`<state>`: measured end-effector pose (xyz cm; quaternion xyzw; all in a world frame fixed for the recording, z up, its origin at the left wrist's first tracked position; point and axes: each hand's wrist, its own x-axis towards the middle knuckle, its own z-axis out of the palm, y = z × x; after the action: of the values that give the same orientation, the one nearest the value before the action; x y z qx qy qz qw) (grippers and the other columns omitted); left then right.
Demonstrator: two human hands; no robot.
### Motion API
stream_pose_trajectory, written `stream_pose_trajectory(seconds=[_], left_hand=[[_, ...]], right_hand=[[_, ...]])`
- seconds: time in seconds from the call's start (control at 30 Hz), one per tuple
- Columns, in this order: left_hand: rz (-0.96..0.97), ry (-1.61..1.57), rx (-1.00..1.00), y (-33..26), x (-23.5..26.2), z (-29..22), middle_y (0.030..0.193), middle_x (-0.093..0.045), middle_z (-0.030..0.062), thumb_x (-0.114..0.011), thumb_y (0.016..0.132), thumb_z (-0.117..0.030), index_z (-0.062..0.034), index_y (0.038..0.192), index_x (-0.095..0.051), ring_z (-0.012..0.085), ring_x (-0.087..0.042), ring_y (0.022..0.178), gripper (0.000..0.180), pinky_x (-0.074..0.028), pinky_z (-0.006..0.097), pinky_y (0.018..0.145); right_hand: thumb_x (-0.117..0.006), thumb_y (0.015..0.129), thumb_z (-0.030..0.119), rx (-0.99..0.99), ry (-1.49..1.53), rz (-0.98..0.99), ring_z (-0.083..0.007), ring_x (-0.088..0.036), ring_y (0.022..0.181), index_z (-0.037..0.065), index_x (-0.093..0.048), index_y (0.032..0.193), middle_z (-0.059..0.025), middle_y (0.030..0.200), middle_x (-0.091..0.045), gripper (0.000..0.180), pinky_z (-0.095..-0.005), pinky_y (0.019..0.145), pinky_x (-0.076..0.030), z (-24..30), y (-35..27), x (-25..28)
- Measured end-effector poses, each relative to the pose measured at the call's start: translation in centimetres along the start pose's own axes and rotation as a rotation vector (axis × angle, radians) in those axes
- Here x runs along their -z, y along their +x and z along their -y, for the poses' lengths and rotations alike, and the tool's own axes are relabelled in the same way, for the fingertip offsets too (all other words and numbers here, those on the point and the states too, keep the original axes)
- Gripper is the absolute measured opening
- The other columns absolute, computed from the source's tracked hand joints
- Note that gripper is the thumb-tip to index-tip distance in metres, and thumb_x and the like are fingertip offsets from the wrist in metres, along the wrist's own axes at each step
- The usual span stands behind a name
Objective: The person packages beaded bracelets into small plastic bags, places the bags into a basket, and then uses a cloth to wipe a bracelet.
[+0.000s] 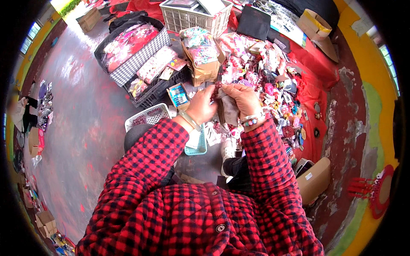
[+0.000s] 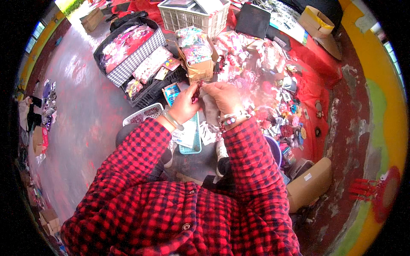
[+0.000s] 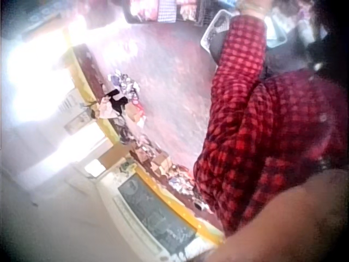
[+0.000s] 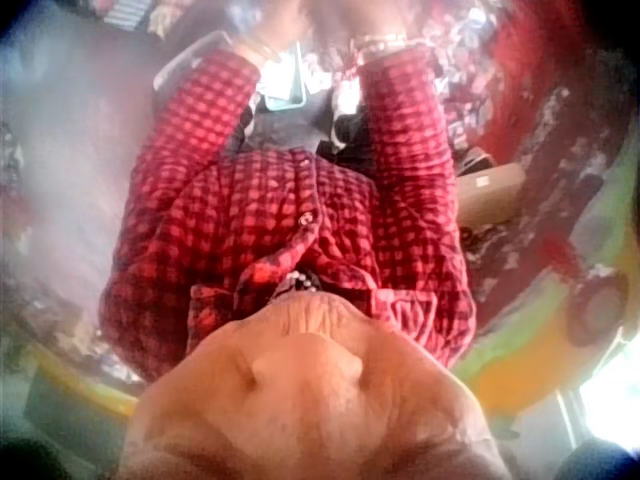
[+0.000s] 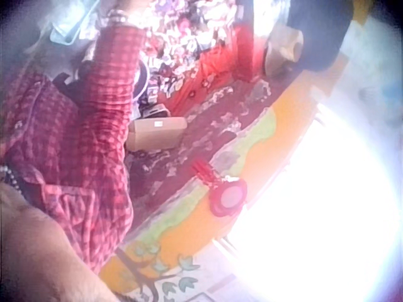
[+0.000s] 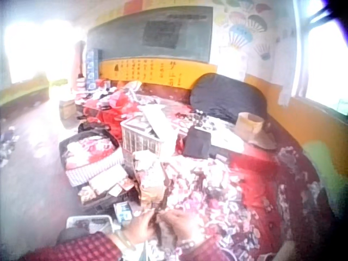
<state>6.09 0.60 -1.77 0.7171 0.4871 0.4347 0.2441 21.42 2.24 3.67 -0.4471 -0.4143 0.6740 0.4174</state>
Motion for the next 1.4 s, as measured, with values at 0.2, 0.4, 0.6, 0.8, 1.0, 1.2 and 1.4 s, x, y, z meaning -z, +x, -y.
stream_pose_trajectory(seconds=[0.2, 0.4, 0.6, 0.8, 1.0, 1.2, 1.4], left_hand=[[-0.138, -0.077, 0.089, 1.5, 2.8, 0.0, 0.073, -0.058, 0.0125, -0.056, 0.075, -0.006, -0.0006, 0.093, -0.056, 0.0236, -0.057, 0.066, 0.019, -0.044, 0.032, 0.058], [-0.031, -0.293, 0.070, 0.1, 3.7, -2.1, 0.071, -0.059, 0.0141, -0.059, 0.080, -0.010, -0.0015, 0.095, -0.057, 0.0268, -0.059, 0.062, 0.017, -0.044, 0.033, 0.055], [0.067, -0.107, -0.324, -0.2, 2.9, -3.2, 0.090, -0.058, 0.0125, -0.058, 0.077, -0.004, -0.0018, 0.102, -0.055, 0.0256, -0.059, 0.083, 0.025, -0.047, 0.033, 0.070], [0.191, -0.278, -0.185, -0.9, 3.5, -3.2, 0.094, -0.060, 0.0073, -0.059, 0.082, -0.004, 0.0001, 0.106, -0.056, 0.0162, -0.060, 0.083, 0.025, -0.047, 0.026, 0.071], [0.024, -1.288, 0.362, 0.0, 7.1, -2.9, 0.079, -0.060, 0.0070, -0.045, 0.093, -0.030, -0.0021, 0.094, -0.056, 0.0104, -0.056, 0.065, 0.030, -0.036, 0.020, 0.047], [0.029, -1.636, 0.606, 0.4, 6.4, -1.2, 0.077, -0.057, 0.0094, -0.040, 0.095, -0.032, 0.0002, 0.093, -0.054, 0.0143, -0.054, 0.066, 0.035, -0.037, 0.022, 0.046], [0.049, -1.904, 0.568, 0.8, 6.7, -1.1, 0.077, -0.055, 0.0123, -0.036, 0.095, -0.031, -0.0001, 0.096, -0.052, 0.0156, -0.048, 0.057, 0.034, -0.035, 0.022, 0.045]], right_hand=[[-0.068, 0.073, 0.018, 0.516, -1.150, -0.037, -0.0242, -0.064, 0.071, 0.002, -0.064, 0.090, -0.0153, 0.077, -0.064, 0.023, -0.0328, 0.065, -0.049, 1.4, -0.4, 2.5], [-0.056, 0.079, 0.031, 0.264, -1.536, -0.512, -0.0369, -0.062, 0.072, 0.004, -0.063, 0.078, -0.0211, 0.073, -0.061, 0.028, -0.0459, 0.062, -0.049, -0.3, 1.4, 1.3], [-0.055, 0.078, 0.034, -0.255, 0.212, -0.037, -0.0312, -0.060, 0.075, 0.007, -0.061, 0.083, -0.0151, 0.077, -0.062, 0.028, -0.0432, 0.064, -0.047, -6.4, 3.1, -1.3], [-0.057, 0.074, 0.039, -0.002, 0.073, -0.007, -0.0245, -0.057, 0.083, 0.012, -0.059, 0.088, -0.0079, 0.084, -0.061, 0.030, -0.0384, 0.068, -0.043, -2.7, 3.6, -4.0], [-0.058, 0.071, 0.044, 0.428, -1.810, -0.003, -0.0178, -0.053, 0.091, 0.017, -0.058, 0.092, -0.0007, 0.090, -0.060, 0.034, -0.0336, 0.073, -0.039, 4.1, 0.1, -7.2], [-0.067, 0.051, 0.044, 0.686, -0.664, 0.048, -0.0266, -0.056, 0.068, 0.014, -0.058, 0.078, -0.0055, 0.071, -0.057, 0.042, -0.0367, 0.065, -0.038, -0.3, 1.1, -7.9], [-0.069, 0.046, 0.035, 0.675, -1.532, -0.014, -0.0281, -0.056, 0.065, 0.012, -0.058, 0.076, -0.0076, 0.068, -0.057, 0.039, -0.0331, 0.062, -0.039, 3.0, -0.6, -8.3]])
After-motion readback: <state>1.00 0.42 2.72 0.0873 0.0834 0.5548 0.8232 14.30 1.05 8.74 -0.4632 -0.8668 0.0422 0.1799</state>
